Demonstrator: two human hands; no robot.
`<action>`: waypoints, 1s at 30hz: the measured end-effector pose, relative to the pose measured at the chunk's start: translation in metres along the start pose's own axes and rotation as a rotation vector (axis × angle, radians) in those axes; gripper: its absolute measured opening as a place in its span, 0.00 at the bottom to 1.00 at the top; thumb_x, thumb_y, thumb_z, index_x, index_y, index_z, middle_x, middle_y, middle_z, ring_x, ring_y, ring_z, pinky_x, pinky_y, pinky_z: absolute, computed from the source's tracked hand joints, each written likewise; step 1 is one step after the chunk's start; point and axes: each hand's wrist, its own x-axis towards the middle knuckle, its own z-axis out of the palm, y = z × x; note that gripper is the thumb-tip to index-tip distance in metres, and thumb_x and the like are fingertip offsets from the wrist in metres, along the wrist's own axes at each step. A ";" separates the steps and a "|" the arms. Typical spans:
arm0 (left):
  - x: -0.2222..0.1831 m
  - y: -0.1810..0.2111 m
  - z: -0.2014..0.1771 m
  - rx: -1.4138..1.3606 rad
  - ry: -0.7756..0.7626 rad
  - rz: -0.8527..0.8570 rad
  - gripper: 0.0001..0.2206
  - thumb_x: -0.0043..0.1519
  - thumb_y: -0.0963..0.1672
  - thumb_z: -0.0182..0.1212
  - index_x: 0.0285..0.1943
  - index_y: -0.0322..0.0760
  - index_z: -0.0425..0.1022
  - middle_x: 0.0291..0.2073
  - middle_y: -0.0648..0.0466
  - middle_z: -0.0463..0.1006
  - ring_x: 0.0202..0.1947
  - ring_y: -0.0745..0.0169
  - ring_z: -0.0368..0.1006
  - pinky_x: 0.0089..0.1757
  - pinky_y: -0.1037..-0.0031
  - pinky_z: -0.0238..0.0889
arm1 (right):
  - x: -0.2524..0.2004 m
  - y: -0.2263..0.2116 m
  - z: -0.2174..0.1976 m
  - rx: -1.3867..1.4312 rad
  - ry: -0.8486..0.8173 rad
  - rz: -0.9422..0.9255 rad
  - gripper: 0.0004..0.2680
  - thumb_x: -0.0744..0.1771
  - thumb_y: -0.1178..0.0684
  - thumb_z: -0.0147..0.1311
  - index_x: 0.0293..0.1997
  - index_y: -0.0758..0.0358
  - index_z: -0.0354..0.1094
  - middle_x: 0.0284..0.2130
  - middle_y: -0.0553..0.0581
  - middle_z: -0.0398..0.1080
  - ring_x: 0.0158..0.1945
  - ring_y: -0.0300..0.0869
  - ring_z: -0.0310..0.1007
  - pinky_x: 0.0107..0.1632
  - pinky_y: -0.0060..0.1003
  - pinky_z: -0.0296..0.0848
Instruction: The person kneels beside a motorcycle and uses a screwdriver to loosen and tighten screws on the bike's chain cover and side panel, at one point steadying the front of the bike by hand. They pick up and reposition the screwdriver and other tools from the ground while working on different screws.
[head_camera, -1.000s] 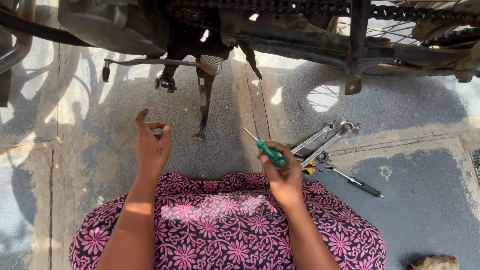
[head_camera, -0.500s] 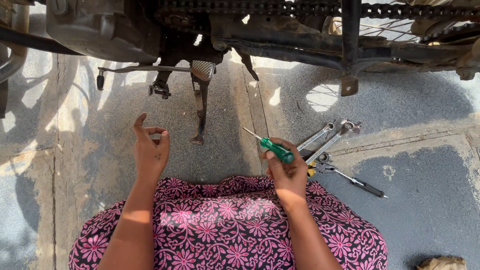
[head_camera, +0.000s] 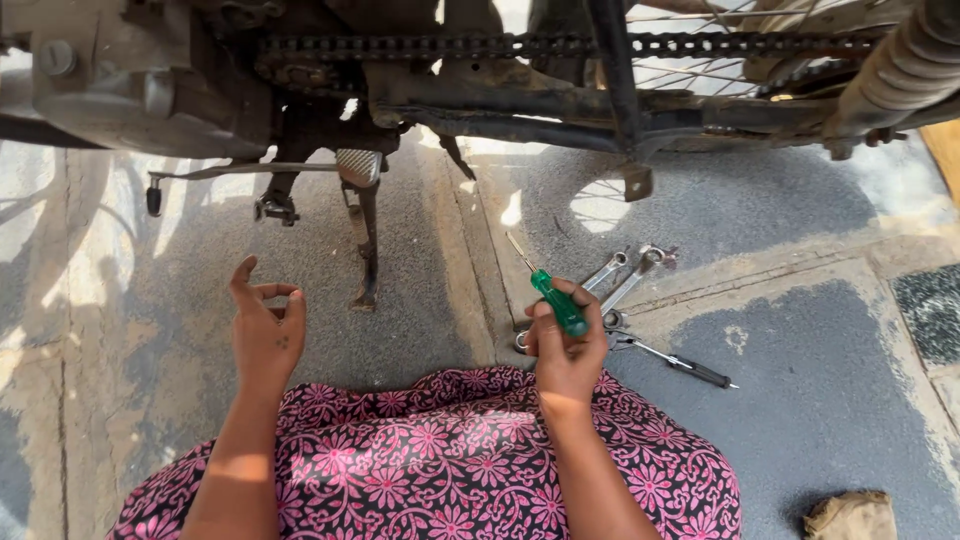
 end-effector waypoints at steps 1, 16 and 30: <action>-0.001 0.000 0.000 -0.005 0.010 0.004 0.33 0.64 0.42 0.60 0.77 0.35 0.48 0.45 0.50 0.81 0.38 0.52 0.80 0.42 0.61 0.69 | 0.000 0.000 0.001 0.019 0.011 -0.009 0.12 0.68 0.58 0.57 0.57 0.63 0.65 0.32 0.54 0.74 0.24 0.31 0.66 0.26 0.27 0.64; -0.044 0.168 0.065 -0.397 -0.165 0.442 0.20 0.66 0.45 0.62 0.65 0.36 0.69 0.48 0.51 0.80 0.41 0.61 0.80 0.40 0.72 0.76 | 0.024 -0.028 -0.033 0.357 0.416 0.094 0.10 0.68 0.55 0.54 0.53 0.58 0.58 0.34 0.55 0.71 0.23 0.38 0.68 0.23 0.32 0.65; -0.031 0.294 0.207 -0.985 -0.666 -0.304 0.21 0.58 0.58 0.65 0.43 0.42 0.74 0.35 0.59 0.75 0.35 0.66 0.76 0.37 0.71 0.73 | 0.067 -0.009 -0.079 0.587 0.562 0.157 0.11 0.68 0.55 0.53 0.55 0.57 0.57 0.34 0.55 0.69 0.23 0.39 0.68 0.22 0.33 0.67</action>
